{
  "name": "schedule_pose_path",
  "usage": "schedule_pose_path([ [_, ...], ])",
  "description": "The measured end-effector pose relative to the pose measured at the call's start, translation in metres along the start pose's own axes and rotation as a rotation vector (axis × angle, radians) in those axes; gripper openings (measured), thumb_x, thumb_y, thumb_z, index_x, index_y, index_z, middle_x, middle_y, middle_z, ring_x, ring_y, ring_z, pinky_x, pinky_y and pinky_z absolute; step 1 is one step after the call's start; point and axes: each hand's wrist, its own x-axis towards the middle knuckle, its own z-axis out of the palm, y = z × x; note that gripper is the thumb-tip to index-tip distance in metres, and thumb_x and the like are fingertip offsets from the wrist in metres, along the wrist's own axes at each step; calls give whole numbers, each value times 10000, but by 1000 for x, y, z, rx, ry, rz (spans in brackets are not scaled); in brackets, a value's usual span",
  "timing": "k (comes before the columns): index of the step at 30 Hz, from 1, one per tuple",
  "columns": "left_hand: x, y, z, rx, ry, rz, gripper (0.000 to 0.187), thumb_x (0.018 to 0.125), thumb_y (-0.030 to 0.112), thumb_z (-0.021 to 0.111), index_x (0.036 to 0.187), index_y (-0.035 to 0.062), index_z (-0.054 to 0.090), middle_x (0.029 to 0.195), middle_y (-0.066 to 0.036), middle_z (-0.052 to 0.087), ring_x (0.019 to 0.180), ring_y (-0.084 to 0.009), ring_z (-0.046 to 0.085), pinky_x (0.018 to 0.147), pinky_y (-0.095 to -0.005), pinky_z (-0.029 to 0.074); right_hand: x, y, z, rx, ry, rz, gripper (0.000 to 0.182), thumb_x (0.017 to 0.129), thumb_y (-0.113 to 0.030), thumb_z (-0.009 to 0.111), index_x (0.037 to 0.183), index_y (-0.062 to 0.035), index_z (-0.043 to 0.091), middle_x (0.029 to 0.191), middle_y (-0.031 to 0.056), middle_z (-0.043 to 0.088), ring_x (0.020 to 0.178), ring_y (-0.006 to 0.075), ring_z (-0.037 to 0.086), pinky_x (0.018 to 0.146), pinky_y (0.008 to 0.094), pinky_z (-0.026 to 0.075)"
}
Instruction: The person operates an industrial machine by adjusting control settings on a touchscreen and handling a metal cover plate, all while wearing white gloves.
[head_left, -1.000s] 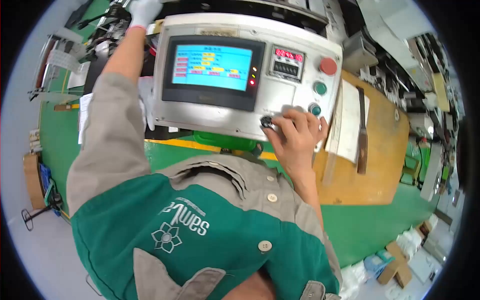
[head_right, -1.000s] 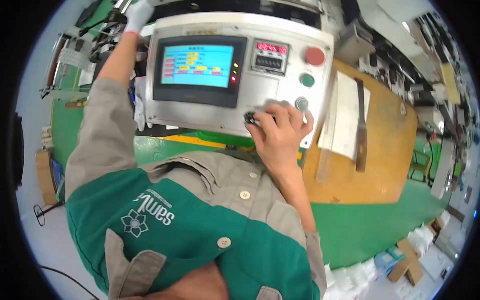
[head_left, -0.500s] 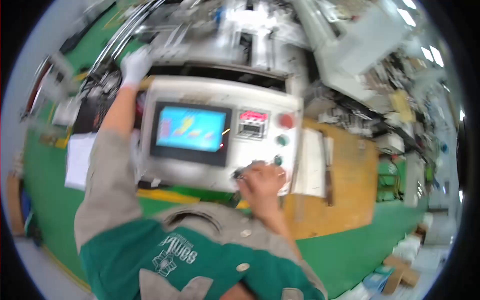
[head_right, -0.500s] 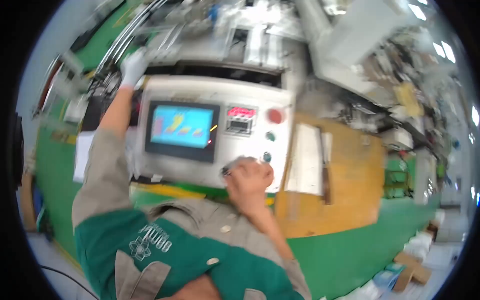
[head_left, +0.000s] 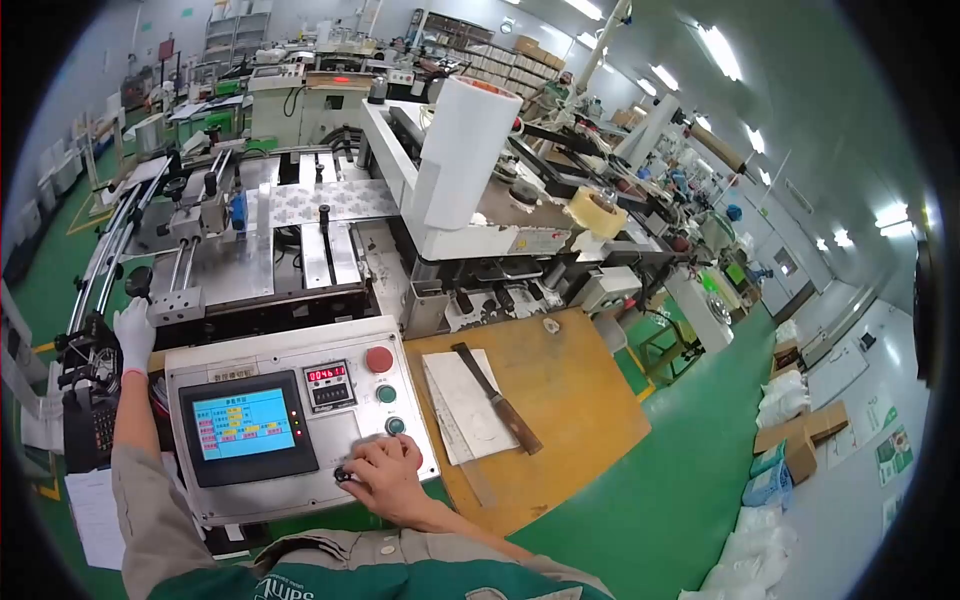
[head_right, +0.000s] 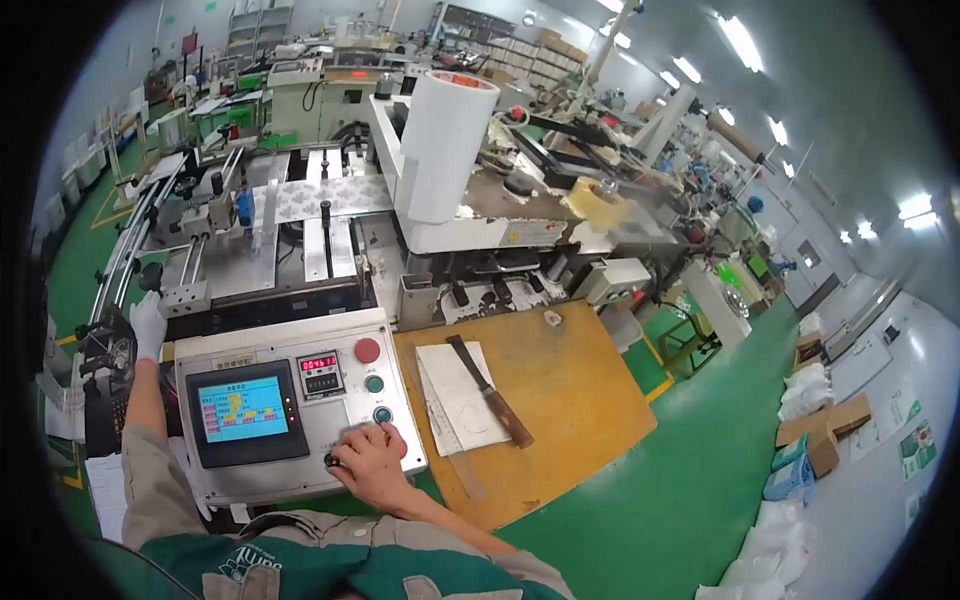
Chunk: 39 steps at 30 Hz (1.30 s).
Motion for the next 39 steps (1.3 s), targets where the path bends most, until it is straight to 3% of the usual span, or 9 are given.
schedule_pose_path([
  [5, 2, 15, -21, -17, -71, -54, 349, 861, 62, 512, 1181, 105, 647, 1253, -72, 638, 1144, -272, 595, 1088, -513, 343, 1, -1, -2, -2, -14, -7, 242, 775, -282, 797, 976, -187, 699, 1034, -29, 614, 1043, 207, 531, 989, 498, 280],
  [6, 1, 15, -23, -41, -27, -23, 346, 853, 38, 510, 1171, 77, 642, 1246, -114, 647, 1125, -313, 607, 1053, -541, 385, 1, -1, -2, -6, -15, -6, 243, 777, -284, 797, 977, -185, 701, 1033, -29, 616, 1044, 207, 533, 989, 496, 280],
  [13, 2, 23, -35, -54, -52, -49, 363, 830, 27, 516, 1167, 77, 642, 1243, -114, 646, 1125, -313, 605, 1048, -536, 389, 1, -1, -1, -19, -6, -10, 255, 752, -277, 815, 958, -174, 705, 1014, -12, 613, 1036, 218, 540, 973, 481, 296],
  [15, 2, 20, -28, -26, -45, -56, 329, 870, 71, 528, 1171, 118, 655, 1239, -67, 647, 1124, -271, 609, 1090, -509, 348, 1, 0, 1, -8, 1, -10, 250, 745, -269, 819, 945, -173, 704, 1010, -13, 613, 1028, 214, 539, 972, 479, 297],
  [21, 2, 15, -21, -23, -75, -73, 346, 872, 72, 524, 1190, 111, 653, 1269, -67, 639, 1161, -264, 595, 1103, -502, 331, 1, 0, 0, -3, 6, -9, 239, 743, -252, 819, 932, -164, 703, 1005, -12, 610, 1005, 215, 534, 965, 478, 299],
  [30, 3, 4, -6, 2, -71, -43, 357, 863, 67, 530, 1195, 114, 654, 1283, -67, 638, 1153, -271, 600, 1076, -518, 364, 1, -1, -1, -2, 39, -20, 254, 729, -243, 817, 928, -160, 684, 1006, -9, 607, 990, 210, 532, 955, 461, 307],
  [33, 0, -9, 13, -9, 22, 8, 361, 866, 69, 528, 1200, 104, 660, 1266, -85, 651, 1141, -281, 609, 1035, -513, 397, 0, 0, 2, 4, 52, -25, 267, 716, -246, 818, 918, -157, 668, 1019, -4, 605, 1024, 217, 533, 969, 468, 310],
  [39, 10, -29, 39, 19, -48, 17, 397, 869, 60, 528, 1252, 85, 631, 1301, -106, 636, 1145, -298, 612, 993, -537, 426, -3, 3, 6, -14, 68, -35, 242, 731, -260, 796, 903, -159, 659, 1036, 2, 593, 1081, 229, 525, 990, 482, 303],
])
